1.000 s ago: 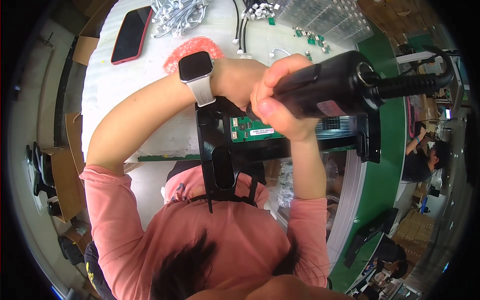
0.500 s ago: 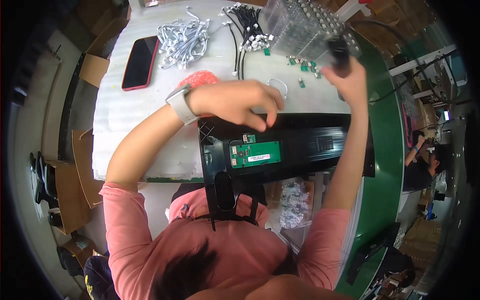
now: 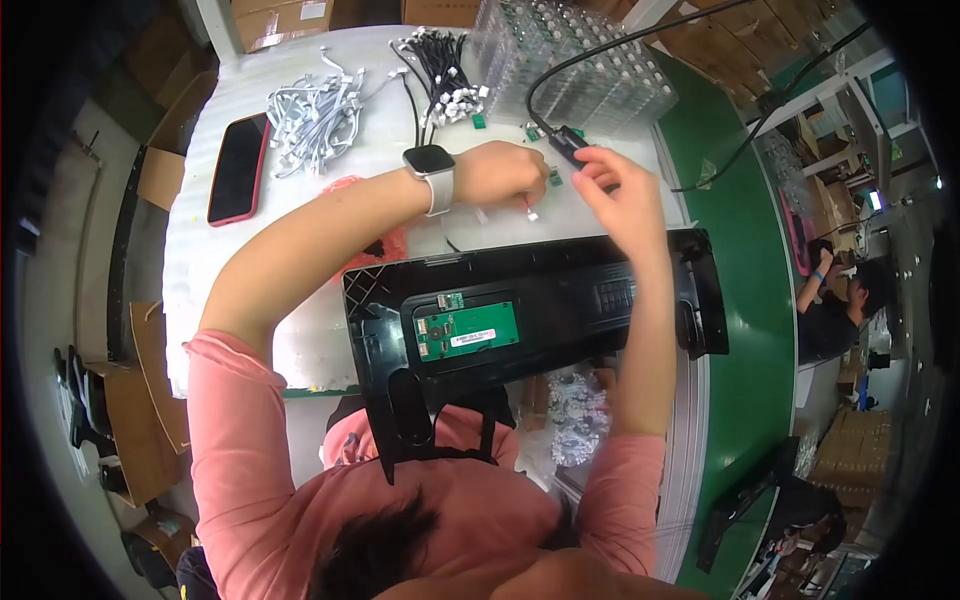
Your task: Assembling electronic components by using an electric screwdriver to secure a circuit board into a plastic housing.
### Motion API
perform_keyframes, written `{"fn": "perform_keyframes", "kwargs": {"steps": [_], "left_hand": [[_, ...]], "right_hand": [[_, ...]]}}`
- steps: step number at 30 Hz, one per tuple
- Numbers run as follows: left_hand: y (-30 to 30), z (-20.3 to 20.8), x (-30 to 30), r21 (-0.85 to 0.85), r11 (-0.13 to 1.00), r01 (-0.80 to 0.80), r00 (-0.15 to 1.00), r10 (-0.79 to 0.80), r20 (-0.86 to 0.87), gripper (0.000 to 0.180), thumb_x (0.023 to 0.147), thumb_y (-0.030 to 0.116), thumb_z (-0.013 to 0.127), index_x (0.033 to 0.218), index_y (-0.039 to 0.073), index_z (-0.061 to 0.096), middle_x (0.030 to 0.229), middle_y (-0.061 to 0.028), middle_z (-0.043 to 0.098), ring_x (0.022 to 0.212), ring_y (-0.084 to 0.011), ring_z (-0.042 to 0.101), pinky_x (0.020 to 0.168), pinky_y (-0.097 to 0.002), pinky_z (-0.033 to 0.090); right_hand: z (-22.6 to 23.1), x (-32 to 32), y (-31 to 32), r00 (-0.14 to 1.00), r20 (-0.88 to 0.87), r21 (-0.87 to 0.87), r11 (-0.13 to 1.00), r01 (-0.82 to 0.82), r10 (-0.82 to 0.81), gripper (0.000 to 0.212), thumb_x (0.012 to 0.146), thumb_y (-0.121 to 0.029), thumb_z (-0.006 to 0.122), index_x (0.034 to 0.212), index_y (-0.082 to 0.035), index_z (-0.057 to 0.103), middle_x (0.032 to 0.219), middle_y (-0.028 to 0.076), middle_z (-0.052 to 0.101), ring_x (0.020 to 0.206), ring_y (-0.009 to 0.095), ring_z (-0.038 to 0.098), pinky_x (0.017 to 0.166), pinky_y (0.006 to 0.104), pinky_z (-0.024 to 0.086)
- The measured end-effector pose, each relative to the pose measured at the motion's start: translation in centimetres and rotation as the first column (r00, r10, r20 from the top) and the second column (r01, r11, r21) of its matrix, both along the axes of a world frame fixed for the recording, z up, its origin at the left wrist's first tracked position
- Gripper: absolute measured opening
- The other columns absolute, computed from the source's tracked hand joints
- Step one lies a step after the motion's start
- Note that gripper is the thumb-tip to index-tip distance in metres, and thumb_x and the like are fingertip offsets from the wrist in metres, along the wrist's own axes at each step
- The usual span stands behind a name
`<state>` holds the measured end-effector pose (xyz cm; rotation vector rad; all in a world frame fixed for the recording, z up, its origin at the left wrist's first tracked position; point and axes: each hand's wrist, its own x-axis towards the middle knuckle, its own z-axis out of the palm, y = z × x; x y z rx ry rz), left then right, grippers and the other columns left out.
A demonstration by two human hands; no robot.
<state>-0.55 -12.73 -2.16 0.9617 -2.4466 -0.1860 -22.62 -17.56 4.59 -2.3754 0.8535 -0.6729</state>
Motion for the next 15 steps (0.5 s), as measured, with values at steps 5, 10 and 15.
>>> {"fn": "perform_keyframes", "kwargs": {"steps": [5, 10, 15], "left_hand": [[1.7, 2.4, -1.2, 0.301, 0.952, -0.054, 0.983, 0.104, -0.151, 0.007, 0.083, 0.008, 0.069, 0.087, 0.002, 0.066, 0.079, -0.0116, 0.067, 0.067, -0.0258, 0.065, 0.064, -0.0346, 0.051], [5.8, 6.9, -1.5, 0.456, 0.881, -0.125, 0.945, 0.246, -0.217, 0.006, 0.084, 0.005, 0.067, 0.087, 0.001, 0.064, 0.074, -0.0107, 0.068, 0.061, -0.0208, 0.063, 0.058, -0.0303, 0.049], [9.5, 8.1, -1.9, 0.512, 0.845, -0.155, 0.859, 0.371, -0.352, 0.009, 0.083, 0.002, 0.066, 0.092, 0.000, 0.064, 0.073, -0.0110, 0.066, 0.061, -0.0212, 0.064, 0.057, -0.0289, 0.048]], "right_hand": [[-0.3, -0.5, 3.9, 0.999, -0.032, -0.042, 0.999, 0.023, -0.025, 0.021, 0.085, -0.018, 0.072, 0.097, -0.001, 0.070, 0.074, 0.011, 0.068, 0.064, 0.019, 0.065, 0.061, 0.0293, 0.050], [0.5, 0.4, 5.9, 1.000, -0.011, -0.175, 0.985, -0.006, 0.004, 0.019, 0.087, -0.018, 0.071, 0.085, 0.001, 0.067, 0.067, 0.012, 0.064, 0.057, 0.016, 0.061, 0.056, 0.0306, 0.047], [0.7, 1.5, 8.6, 0.993, 0.105, -0.171, 0.985, -0.032, 0.051, 0.022, 0.089, -0.016, 0.069, 0.078, 0.002, 0.063, 0.062, 0.013, 0.060, 0.051, 0.016, 0.055, 0.051, 0.0317, 0.042]]}}
